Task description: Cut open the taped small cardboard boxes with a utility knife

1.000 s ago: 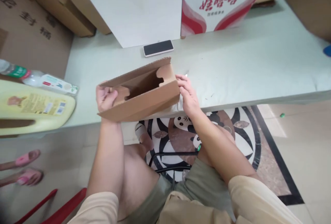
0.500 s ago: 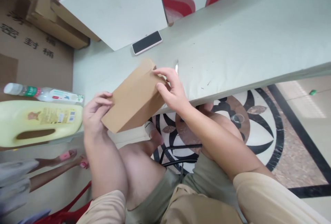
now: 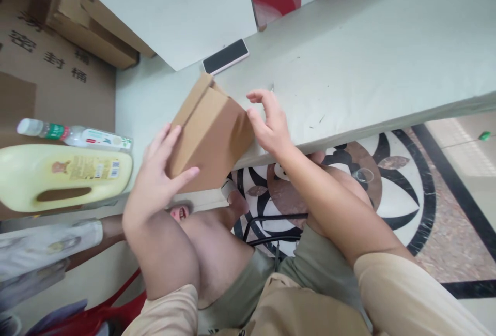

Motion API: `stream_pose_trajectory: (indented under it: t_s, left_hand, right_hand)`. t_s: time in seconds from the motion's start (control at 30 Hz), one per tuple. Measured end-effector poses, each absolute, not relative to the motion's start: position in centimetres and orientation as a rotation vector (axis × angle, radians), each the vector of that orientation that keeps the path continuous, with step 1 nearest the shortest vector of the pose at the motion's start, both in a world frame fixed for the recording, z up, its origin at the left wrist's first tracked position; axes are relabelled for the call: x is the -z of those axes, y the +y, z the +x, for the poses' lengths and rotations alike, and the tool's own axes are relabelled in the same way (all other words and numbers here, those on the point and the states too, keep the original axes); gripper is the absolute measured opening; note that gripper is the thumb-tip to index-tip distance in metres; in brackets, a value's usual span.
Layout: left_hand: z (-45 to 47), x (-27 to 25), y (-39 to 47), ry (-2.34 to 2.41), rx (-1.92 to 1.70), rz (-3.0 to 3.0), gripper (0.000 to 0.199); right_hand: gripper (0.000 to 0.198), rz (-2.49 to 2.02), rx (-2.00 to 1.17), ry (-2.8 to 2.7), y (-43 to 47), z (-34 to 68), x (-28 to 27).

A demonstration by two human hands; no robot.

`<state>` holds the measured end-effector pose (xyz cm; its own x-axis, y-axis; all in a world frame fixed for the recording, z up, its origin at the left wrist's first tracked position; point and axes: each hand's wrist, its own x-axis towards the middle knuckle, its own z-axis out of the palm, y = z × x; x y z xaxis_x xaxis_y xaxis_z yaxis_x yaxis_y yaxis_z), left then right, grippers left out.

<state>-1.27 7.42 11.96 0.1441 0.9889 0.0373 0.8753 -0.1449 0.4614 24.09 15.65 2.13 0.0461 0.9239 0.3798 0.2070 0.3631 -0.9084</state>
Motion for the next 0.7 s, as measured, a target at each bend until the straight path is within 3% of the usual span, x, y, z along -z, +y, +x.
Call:
stream_pose_trajectory:
  t_s: [0.13, 0.23, 0.3, 0.37, 0.53, 0.7]
  left_hand:
    - [-6.2, -10.0, 8.2, 1.631, -0.986, 1.650, 0.085]
    - [-7.4, -6.9, 8.4, 1.562, -1.346, 1.168, 0.073]
    - [-6.8, -5.0, 8.5, 1.551, -1.368, 0.827, 0.060]
    - [-5.5, -3.6, 8.6, 1.479, -1.274, 0.722, 0.060]
    - [-1.4, -2.3, 9.8, 1.416, -1.053, 1.036, 0.059]
    - [0.4, -2.4, 10.6, 1.494, -1.461, 1.648, 0.064]
  right_hand:
    - [0.032, -1.248, -0.928, -1.667, 15.4, 23.3, -1.9]
    - [0.048, -1.039, -1.125, -1.876, 14.5, 21.7, -1.7]
    - [0.062, -0.895, -1.145, -1.902, 13.9, 21.0, -2.0]
    - [0.068, -0.806, -1.081, -1.837, 13.5, 20.9, -2.8]
    - [0.047, -0.757, -0.902, -1.712, 13.0, 21.8, -6.1]
    - [0.032, -0.891, -0.844, -1.714, 12.8, 21.3, -5.9]
